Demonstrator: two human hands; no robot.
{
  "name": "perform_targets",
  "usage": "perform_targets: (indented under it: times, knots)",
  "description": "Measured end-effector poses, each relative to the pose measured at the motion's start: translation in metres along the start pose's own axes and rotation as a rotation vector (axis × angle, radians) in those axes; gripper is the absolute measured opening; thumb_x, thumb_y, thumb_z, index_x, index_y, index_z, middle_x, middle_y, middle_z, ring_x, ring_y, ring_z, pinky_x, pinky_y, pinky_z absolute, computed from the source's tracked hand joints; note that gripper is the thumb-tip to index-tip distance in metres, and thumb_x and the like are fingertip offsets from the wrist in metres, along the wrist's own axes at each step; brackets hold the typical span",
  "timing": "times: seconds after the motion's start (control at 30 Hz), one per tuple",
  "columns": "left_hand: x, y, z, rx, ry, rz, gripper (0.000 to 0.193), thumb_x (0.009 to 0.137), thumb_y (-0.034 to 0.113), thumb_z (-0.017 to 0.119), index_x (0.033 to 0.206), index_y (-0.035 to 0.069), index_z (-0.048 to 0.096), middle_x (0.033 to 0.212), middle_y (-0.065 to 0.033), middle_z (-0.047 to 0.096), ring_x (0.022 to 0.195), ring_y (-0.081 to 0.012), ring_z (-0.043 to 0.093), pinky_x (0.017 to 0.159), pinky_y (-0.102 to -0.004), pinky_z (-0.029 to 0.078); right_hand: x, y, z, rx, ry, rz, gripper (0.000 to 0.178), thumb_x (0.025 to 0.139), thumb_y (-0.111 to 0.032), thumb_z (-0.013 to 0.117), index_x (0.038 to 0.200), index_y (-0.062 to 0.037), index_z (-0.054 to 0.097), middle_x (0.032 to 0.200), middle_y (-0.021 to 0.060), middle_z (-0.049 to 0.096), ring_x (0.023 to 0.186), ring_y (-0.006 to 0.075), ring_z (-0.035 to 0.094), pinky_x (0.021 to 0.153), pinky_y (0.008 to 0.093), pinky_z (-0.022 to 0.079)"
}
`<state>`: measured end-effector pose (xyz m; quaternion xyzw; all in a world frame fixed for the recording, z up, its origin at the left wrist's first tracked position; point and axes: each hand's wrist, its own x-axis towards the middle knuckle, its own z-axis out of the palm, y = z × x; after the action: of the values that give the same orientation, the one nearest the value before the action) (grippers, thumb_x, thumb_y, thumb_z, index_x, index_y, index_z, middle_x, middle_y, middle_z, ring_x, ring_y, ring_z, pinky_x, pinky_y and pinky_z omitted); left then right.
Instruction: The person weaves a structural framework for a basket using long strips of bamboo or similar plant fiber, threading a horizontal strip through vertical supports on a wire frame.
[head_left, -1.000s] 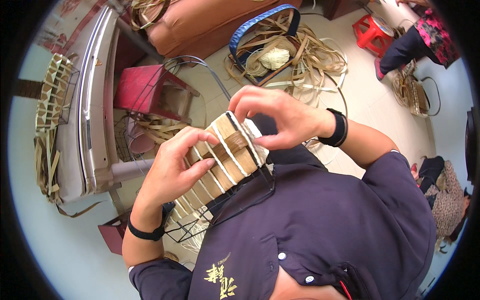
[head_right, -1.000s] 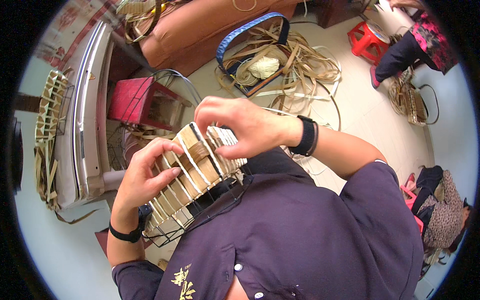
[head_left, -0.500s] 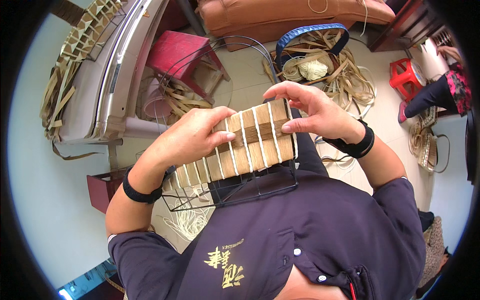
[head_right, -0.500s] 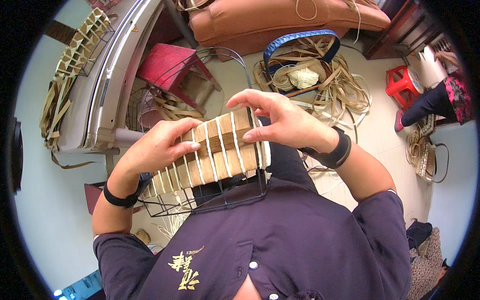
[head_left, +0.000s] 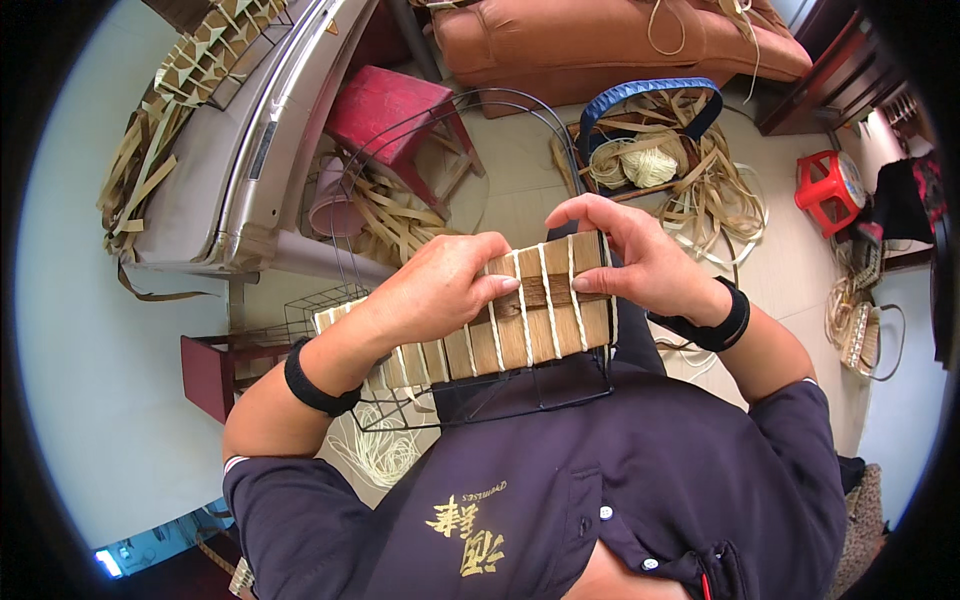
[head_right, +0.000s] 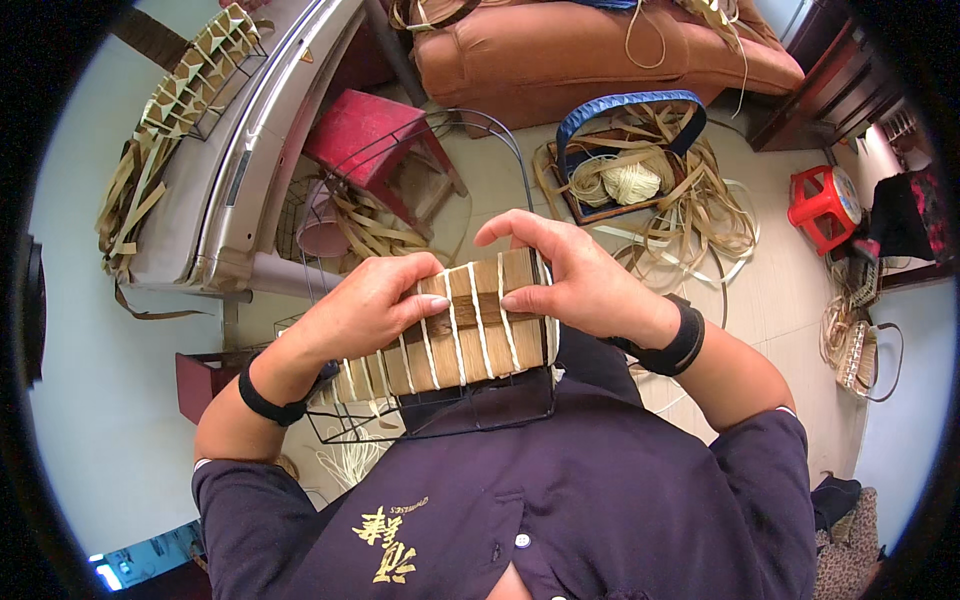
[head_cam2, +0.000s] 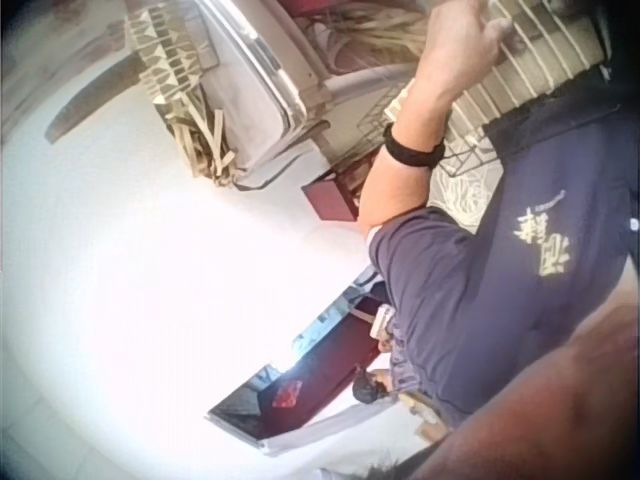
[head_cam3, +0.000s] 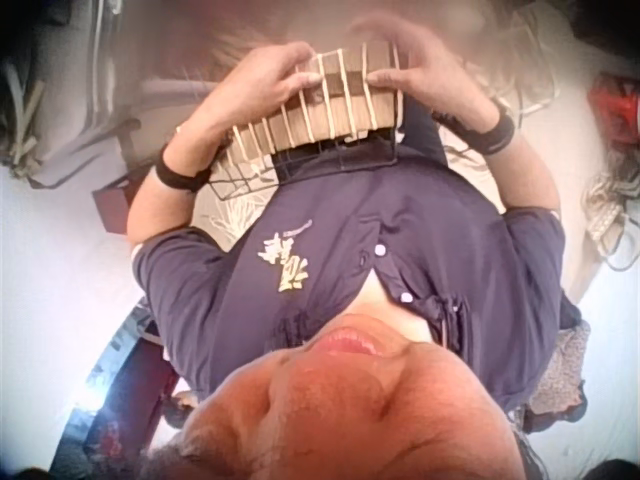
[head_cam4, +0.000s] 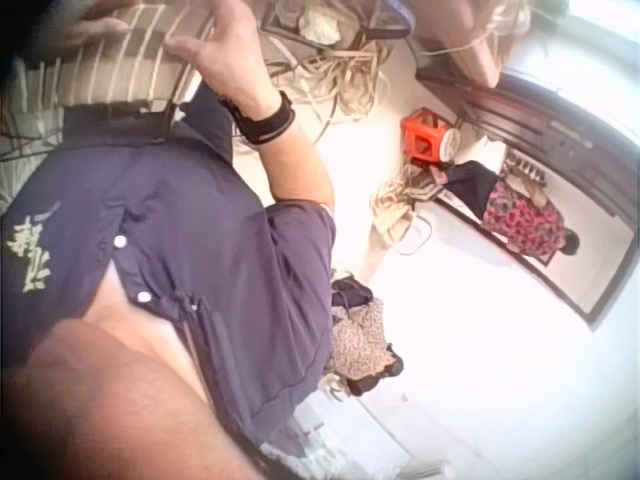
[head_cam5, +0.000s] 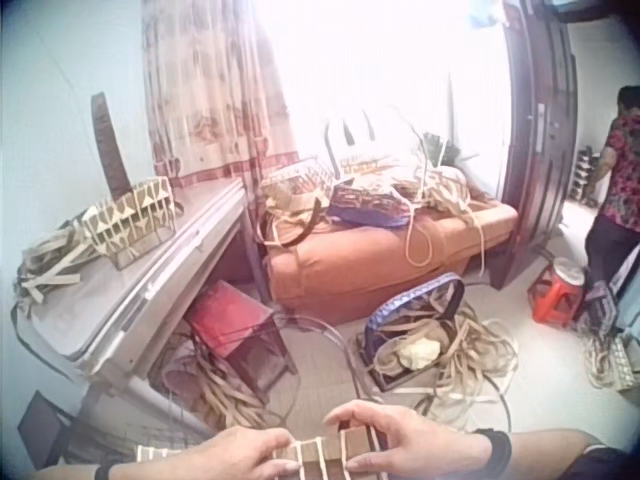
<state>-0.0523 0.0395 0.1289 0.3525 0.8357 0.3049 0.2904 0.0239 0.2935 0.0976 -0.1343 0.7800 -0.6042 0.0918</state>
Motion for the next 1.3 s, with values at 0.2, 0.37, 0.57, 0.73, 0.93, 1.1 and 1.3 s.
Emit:
perform_targets:
  times: [0.2, 0.37, 0.57, 0.73, 0.93, 1.1, 1.3]
  knots:
    - [-0.004, 0.007, -0.008, 0.011, -0.049, -0.046, 0.027, 0.089, 0.017, 0.073, 0.107, -0.003, 0.067, 0.087, -0.0216, 0.069, 0.082, -0.0355, 0.067, 0.075, -0.0430, 0.051, 0.000, 0.004, 0.007, 0.014, -0.005, -0.065, 0.052, 0.080, 0.004, 0.077, 0.128, -0.0071, 0.060, 0.100, 0.0035, 0.060, 0.093, 0.0128, 0.057, 0.084, 0.0288, 0.049]
    - [-0.008, 0.001, -0.003, -0.085, -0.083, -0.111, 0.025, 0.087, 0.012, 0.074, 0.107, -0.002, 0.067, 0.076, -0.0129, 0.065, 0.068, -0.0190, 0.062, 0.065, -0.0346, 0.049, -0.001, 0.005, 0.003, -0.115, -0.040, -0.147, 0.046, 0.081, -0.006, 0.076, 0.125, -0.0075, 0.062, 0.113, 0.0114, 0.068, 0.105, 0.0282, 0.065, 0.093, 0.0379, 0.050]
    - [-0.013, -0.004, -0.006, -0.145, -0.050, -0.117, 0.019, 0.089, 0.001, 0.070, 0.107, -0.003, 0.064, 0.090, 0.0013, 0.066, 0.082, -0.0050, 0.059, 0.073, -0.0236, 0.050, -0.002, 0.021, 0.008, 0.015, 0.086, -0.193, 0.048, 0.092, -0.034, 0.074, 0.127, -0.0025, 0.062, 0.117, 0.0121, 0.069, 0.108, 0.0213, 0.066, 0.095, 0.0340, 0.050]
    - [-0.034, -0.002, -0.025, -0.397, 0.050, -0.172, 0.021, 0.088, -0.003, 0.068, 0.109, -0.003, 0.065, 0.095, -0.0009, 0.069, 0.085, -0.0067, 0.063, 0.079, -0.0240, 0.051, -0.016, 0.050, -0.010, 0.286, 0.215, -0.109, 0.037, 0.098, -0.021, 0.071, 0.128, -0.0011, 0.061, 0.119, 0.0059, 0.067, 0.112, 0.0141, 0.062, 0.101, 0.0328, 0.050]
    - [-0.034, 0.005, -0.068, -0.502, 0.244, 0.027, 0.020, 0.094, 0.002, 0.066, 0.114, 0.000, 0.061, 0.099, -0.0024, 0.071, 0.089, -0.0076, 0.065, 0.085, -0.0227, 0.050, -0.087, 0.064, -0.097, 0.196, 0.687, -0.048, 0.030, 0.101, -0.027, 0.067, 0.114, -0.0004, 0.071, 0.100, 0.0039, 0.072, 0.092, 0.0102, 0.066, 0.086, 0.0277, 0.054]
    - [-0.019, -0.016, -0.097, -0.554, 0.436, 0.175, 0.028, 0.100, 0.009, 0.065, 0.126, -0.002, 0.059, 0.114, -0.0081, 0.071, 0.100, -0.0111, 0.066, 0.092, -0.0245, 0.049, -0.134, 0.080, -0.133, 0.354, 0.789, -0.012, 0.025, 0.106, -0.026, 0.060, 0.110, -0.0033, 0.070, 0.096, 0.0036, 0.071, 0.091, 0.0111, 0.067, 0.089, 0.0280, 0.054]
    - [0.020, -0.039, -0.078, -0.748, 0.508, 0.279, 0.025, 0.102, 0.005, 0.061, 0.126, -0.002, 0.059, 0.118, -0.0085, 0.070, 0.105, -0.0142, 0.066, 0.096, -0.0287, 0.050, -0.180, 0.108, -0.143, 0.365, 0.985, 0.050, 0.022, 0.104, -0.022, 0.061, 0.108, -0.0025, 0.070, 0.090, 0.0022, 0.070, 0.083, 0.0103, 0.067, 0.084, 0.0269, 0.055]
